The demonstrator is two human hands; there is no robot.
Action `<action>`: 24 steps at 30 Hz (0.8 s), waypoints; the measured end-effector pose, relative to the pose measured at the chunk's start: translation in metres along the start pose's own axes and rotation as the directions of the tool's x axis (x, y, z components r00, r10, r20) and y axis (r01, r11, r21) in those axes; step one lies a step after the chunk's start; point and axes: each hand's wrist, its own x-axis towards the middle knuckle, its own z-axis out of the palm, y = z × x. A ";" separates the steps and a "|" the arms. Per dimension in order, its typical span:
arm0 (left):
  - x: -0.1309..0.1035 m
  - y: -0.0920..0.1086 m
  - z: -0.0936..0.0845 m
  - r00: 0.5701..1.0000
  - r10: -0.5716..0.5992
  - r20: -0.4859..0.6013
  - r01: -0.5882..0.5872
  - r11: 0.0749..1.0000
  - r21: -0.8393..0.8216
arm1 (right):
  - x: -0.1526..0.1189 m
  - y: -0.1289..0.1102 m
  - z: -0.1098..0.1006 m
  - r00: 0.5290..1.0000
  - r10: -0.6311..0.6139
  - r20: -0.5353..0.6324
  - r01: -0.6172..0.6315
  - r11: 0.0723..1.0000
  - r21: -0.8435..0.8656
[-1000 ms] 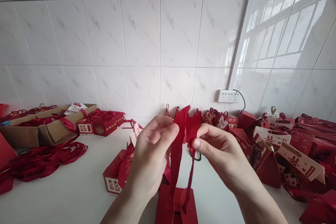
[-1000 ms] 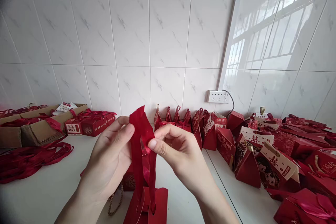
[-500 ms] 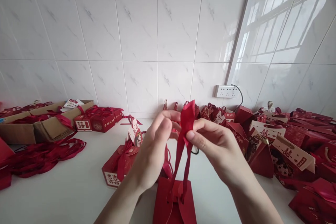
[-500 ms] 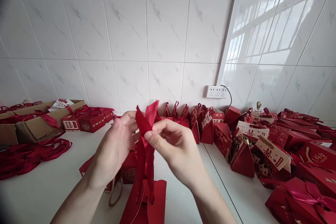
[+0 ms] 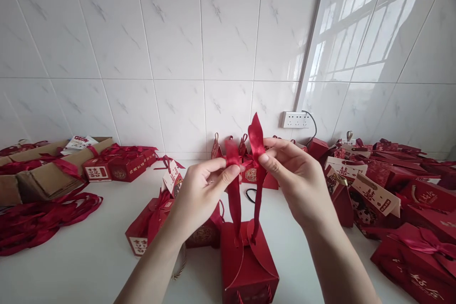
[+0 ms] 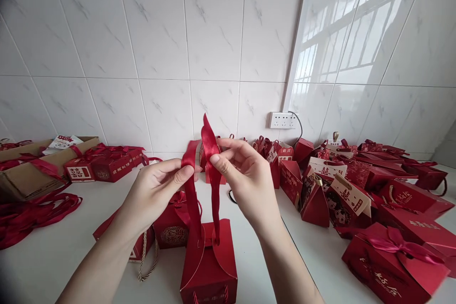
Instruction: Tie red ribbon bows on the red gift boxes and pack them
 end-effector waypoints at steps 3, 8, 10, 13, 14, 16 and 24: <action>0.002 -0.004 0.003 1.000 -0.016 -0.021 0.013 0.995 -0.100 | 0.002 0.000 -0.004 1.000 0.009 -0.001 -0.009 1.000 -0.007; 0.003 -0.006 0.011 0.998 0.016 -0.068 -0.033 0.967 -0.255 | 0.002 0.001 -0.005 0.999 0.026 0.044 -0.026 1.000 -0.006; 0.001 -0.004 0.013 0.997 0.019 -0.068 -0.039 0.952 -0.303 | 0.001 0.002 -0.004 0.997 0.043 0.063 -0.043 0.999 -0.011; -0.004 0.001 0.015 0.998 0.021 -0.064 -0.043 0.933 -0.357 | -0.001 0.001 -0.001 0.994 0.065 0.087 -0.065 0.998 -0.001; -0.006 0.003 0.015 0.997 0.021 -0.072 -0.047 0.924 -0.381 | -0.002 0.000 0.001 0.993 0.068 0.099 -0.070 0.998 0.011; -0.009 0.007 0.015 0.995 0.001 -0.104 -0.046 0.899 -0.436 | -0.004 -0.002 0.003 0.988 0.077 0.134 -0.083 0.996 0.044; -0.012 0.012 0.012 0.980 -0.105 -0.167 0.010 0.873 -0.488 | -0.008 -0.006 0.008 0.956 0.108 0.271 -0.136 0.987 0.084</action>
